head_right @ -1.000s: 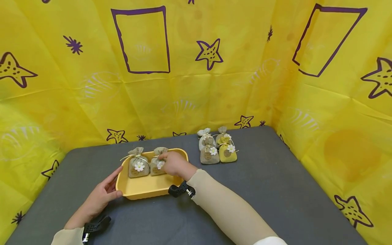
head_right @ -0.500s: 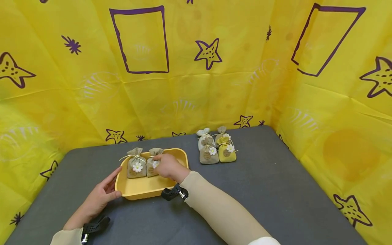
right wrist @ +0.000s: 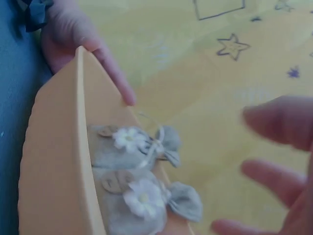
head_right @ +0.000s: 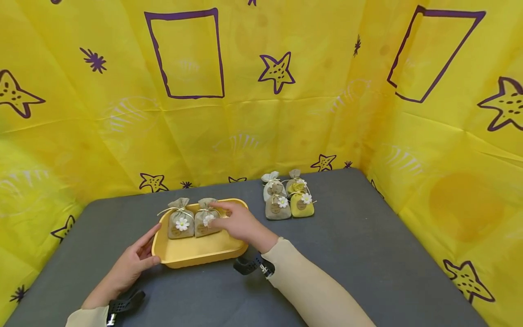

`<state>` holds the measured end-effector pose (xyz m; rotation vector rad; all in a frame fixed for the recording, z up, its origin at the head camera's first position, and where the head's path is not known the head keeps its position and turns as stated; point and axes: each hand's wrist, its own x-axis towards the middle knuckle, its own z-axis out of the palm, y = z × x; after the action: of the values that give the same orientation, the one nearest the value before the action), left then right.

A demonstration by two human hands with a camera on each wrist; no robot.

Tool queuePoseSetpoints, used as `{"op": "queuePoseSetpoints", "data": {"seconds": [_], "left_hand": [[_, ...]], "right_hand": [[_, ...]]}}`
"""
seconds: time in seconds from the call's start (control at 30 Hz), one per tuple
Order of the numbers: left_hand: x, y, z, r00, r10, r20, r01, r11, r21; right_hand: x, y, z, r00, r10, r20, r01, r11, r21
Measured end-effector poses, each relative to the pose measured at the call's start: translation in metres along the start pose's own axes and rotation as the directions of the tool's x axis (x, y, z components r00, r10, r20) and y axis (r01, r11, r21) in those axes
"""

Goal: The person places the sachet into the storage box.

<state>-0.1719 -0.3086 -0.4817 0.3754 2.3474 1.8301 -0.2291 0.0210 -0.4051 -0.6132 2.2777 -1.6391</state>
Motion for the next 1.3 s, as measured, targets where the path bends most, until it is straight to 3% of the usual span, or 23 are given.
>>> {"op": "queuePoseSetpoints", "data": {"seconds": [0.17, 0.3, 0.4, 0.6, 0.9, 1.1, 1.3], "left_hand": [[-0.001, 0.001, 0.001, 1.0, -0.023, -0.013, 0.023, 0.999, 0.022], [-0.002, 0.0, 0.002, 0.999, -0.044, -0.018, 0.044, 0.999, 0.03], [-0.002, 0.0, 0.001, 0.999, -0.05, -0.019, 0.051, 0.998, 0.029], [-0.002, 0.0, 0.0, 0.999, -0.044, -0.017, 0.045, 0.999, 0.027], [-0.001, 0.002, 0.002, 0.999, -0.044, -0.012, 0.044, 0.999, 0.011], [0.0, 0.0, 0.001, 0.999, -0.039, -0.015, 0.039, 0.999, 0.003], [0.0, 0.0, 0.0, 0.999, -0.035, -0.014, 0.035, 0.999, 0.009]], "right_hand": [[-0.03, 0.015, -0.032, 0.993, -0.109, -0.04, 0.114, 0.978, 0.176], [-0.057, 0.037, -0.062, 0.984, -0.16, -0.074, 0.176, 0.914, 0.365], [-0.078, 0.055, -0.086, 0.98, -0.171, -0.099, 0.197, 0.872, 0.449], [-0.115, 0.092, -0.131, 0.975, -0.167, -0.146, 0.217, 0.855, 0.471], [-0.152, 0.124, -0.17, 0.982, -0.023, -0.186, 0.112, 0.866, 0.487], [-0.154, 0.132, -0.177, 0.982, 0.023, -0.186, 0.075, 0.86, 0.504], [-0.134, 0.135, -0.179, 0.977, 0.067, -0.203, 0.056, 0.838, 0.543]]}}
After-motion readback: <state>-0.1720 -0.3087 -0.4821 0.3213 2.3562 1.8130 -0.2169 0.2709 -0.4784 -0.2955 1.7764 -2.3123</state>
